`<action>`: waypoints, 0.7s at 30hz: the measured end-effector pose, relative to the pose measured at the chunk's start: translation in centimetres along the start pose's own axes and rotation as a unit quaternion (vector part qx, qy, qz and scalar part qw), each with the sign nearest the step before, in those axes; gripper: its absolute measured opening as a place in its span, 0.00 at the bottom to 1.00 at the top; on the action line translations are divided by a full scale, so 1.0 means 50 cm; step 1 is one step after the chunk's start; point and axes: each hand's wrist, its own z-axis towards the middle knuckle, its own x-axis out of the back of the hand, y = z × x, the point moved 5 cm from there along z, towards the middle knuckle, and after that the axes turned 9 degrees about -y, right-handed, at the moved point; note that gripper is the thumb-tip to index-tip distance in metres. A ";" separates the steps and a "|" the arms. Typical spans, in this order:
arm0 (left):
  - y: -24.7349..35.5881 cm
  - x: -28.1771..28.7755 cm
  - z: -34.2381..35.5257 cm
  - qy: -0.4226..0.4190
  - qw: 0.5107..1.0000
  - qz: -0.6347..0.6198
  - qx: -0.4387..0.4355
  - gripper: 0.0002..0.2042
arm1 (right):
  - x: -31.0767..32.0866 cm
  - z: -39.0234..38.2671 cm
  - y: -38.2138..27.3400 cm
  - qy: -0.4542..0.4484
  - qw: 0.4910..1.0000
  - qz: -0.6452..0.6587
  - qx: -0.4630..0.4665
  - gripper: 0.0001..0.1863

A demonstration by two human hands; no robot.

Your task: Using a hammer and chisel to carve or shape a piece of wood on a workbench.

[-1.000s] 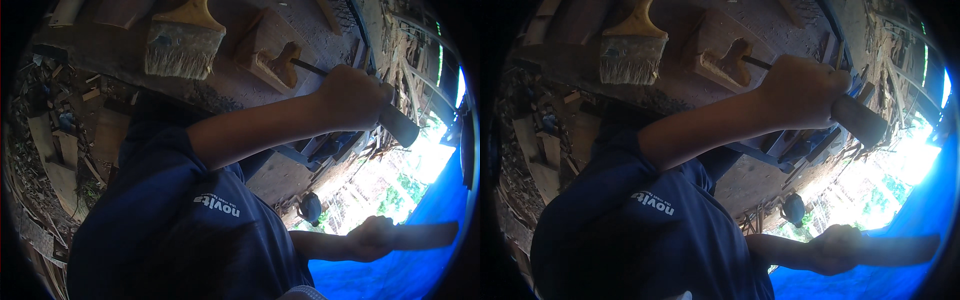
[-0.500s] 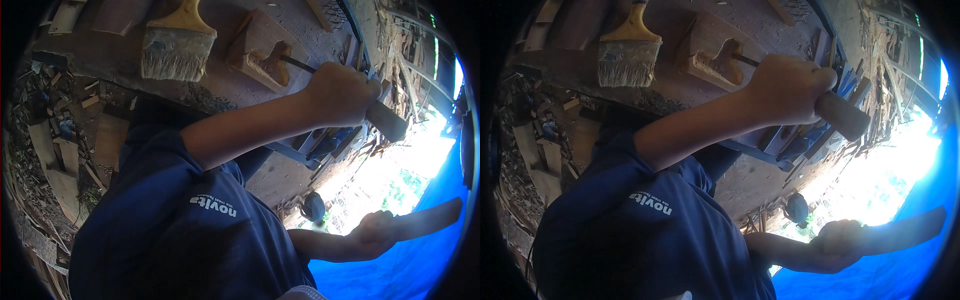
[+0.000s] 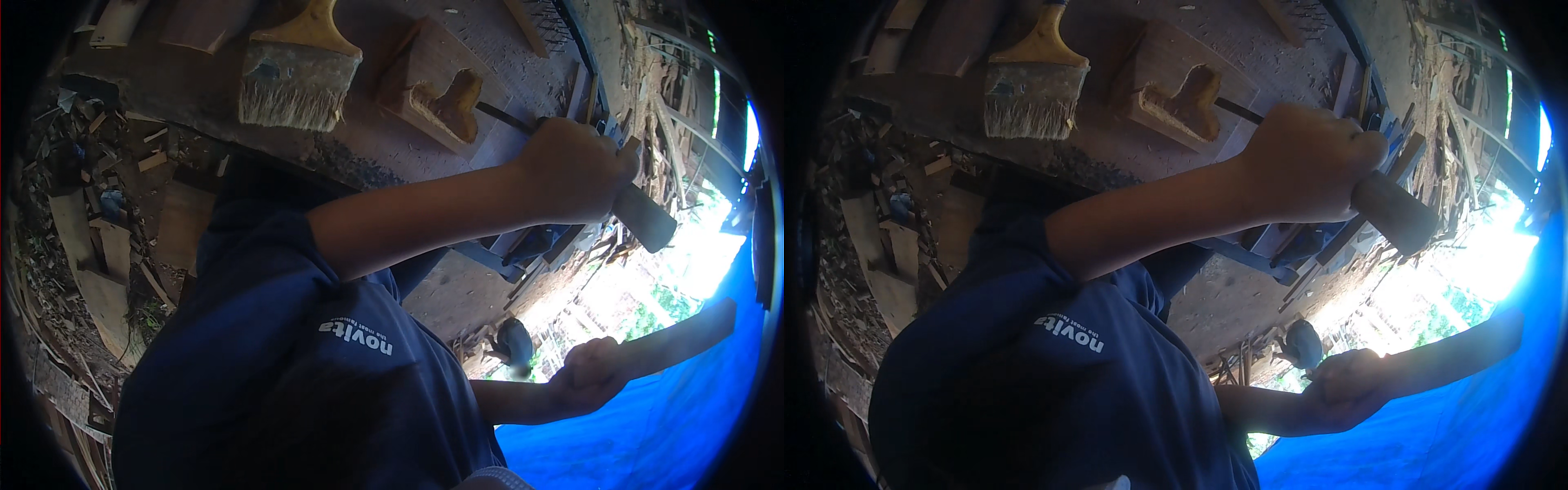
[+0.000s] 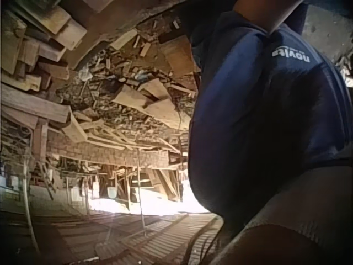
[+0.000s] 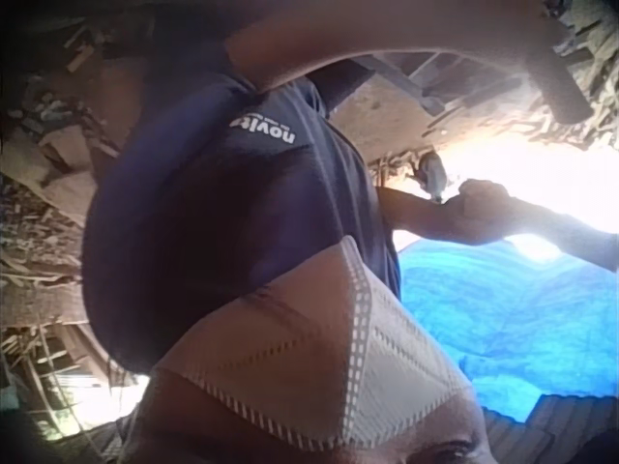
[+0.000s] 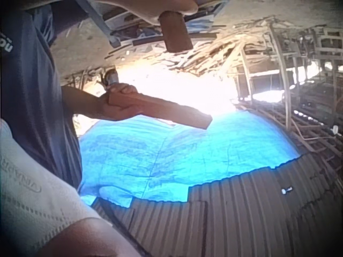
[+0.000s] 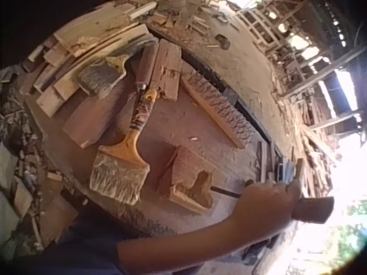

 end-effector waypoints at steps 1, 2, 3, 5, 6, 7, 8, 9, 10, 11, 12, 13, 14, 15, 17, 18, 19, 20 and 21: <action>0.001 0.000 0.001 0.003 1.000 0.004 -0.004 0.10 | 0.001 0.001 0.002 0.000 1.000 0.000 0.000 0.10; 0.001 -0.001 0.000 0.002 1.000 0.004 -0.004 0.10 | 0.003 0.001 0.001 0.002 0.999 -0.036 0.003 0.10; 0.002 0.000 -0.001 0.004 1.000 0.005 -0.006 0.10 | 0.004 0.000 0.001 0.003 0.997 -0.073 0.006 0.11; 0.005 -0.003 0.000 0.003 1.000 0.006 -0.008 0.10 | 0.005 -0.005 0.012 0.017 0.999 -0.034 -0.019 0.12; 0.003 -0.003 0.000 0.017 1.000 0.017 0.003 0.10 | 0.007 -0.008 0.017 0.030 0.999 0.002 -0.040 0.13; 0.000 -0.002 -0.001 0.029 0.999 0.028 0.013 0.11 | 0.011 -0.014 0.021 0.029 0.999 0.001 -0.039 0.13; -0.003 -0.002 -0.002 0.030 0.999 0.026 0.015 0.11 | 0.018 -0.022 0.025 0.015 0.999 -0.035 -0.034 0.16; -0.004 -0.002 -0.001 0.035 0.999 0.021 0.015 0.11 | 0.019 -0.023 0.026 0.003 0.997 -0.068 -0.031 0.20; -0.004 -0.001 -0.001 0.039 0.999 0.017 0.016 0.11 | 0.019 -0.024 0.031 0.004 0.997 -0.067 -0.032 0.20; -0.003 -0.001 0.000 0.039 0.999 0.017 0.015 0.11 | 0.019 -0.023 0.034 0.001 0.995 -0.091 -0.028 0.20; -0.002 0.000 -0.001 0.035 0.999 0.023 0.016 0.11 | 0.018 -0.023 0.034 -0.002 0.993 -0.114 -0.025 0.20; -0.001 0.000 -0.001 0.031 0.999 0.028 0.016 0.11 | 0.018 -0.025 0.037 -0.002 0.993 -0.114 -0.025 0.20; -0.001 0.000 0.000 0.031 0.999 0.028 0.016 0.11 | 0.018 -0.028 0.041 -0.009 0.994 -0.098 -0.038 0.21; -0.002 0.002 0.000 0.037 0.999 0.024 0.018 0.11 | 0.017 -0.030 0.046 -0.017 0.995 -0.083 -0.052 0.21; -0.003 0.005 0.000 0.043 0.999 0.019 0.020 0.11 | 0.019 -0.034 0.052 -0.019 0.996 -0.074 -0.054 0.21; -0.003 0.006 0.000 0.042 0.999 0.021 0.024 0.11 | 0.018 -0.031 0.049 -0.021 0.996 -0.063 -0.056 0.21; -0.004 0.006 0.001 0.041 0.998 0.023 0.029 0.10 | 0.015 -0.031 0.046 -0.021 0.996 -0.063 -0.057 0.21; -0.003 0.006 0.001 0.041 0.998 0.024 0.029 0.10 | 0.012 -0.032 0.046 -0.008 0.997 -0.035 -0.073 0.21; -0.004 0.005 0.002 0.042 0.998 0.022 0.032 0.10 | 0.012 -0.029 0.044 0.003 0.996 -0.008 -0.089 0.22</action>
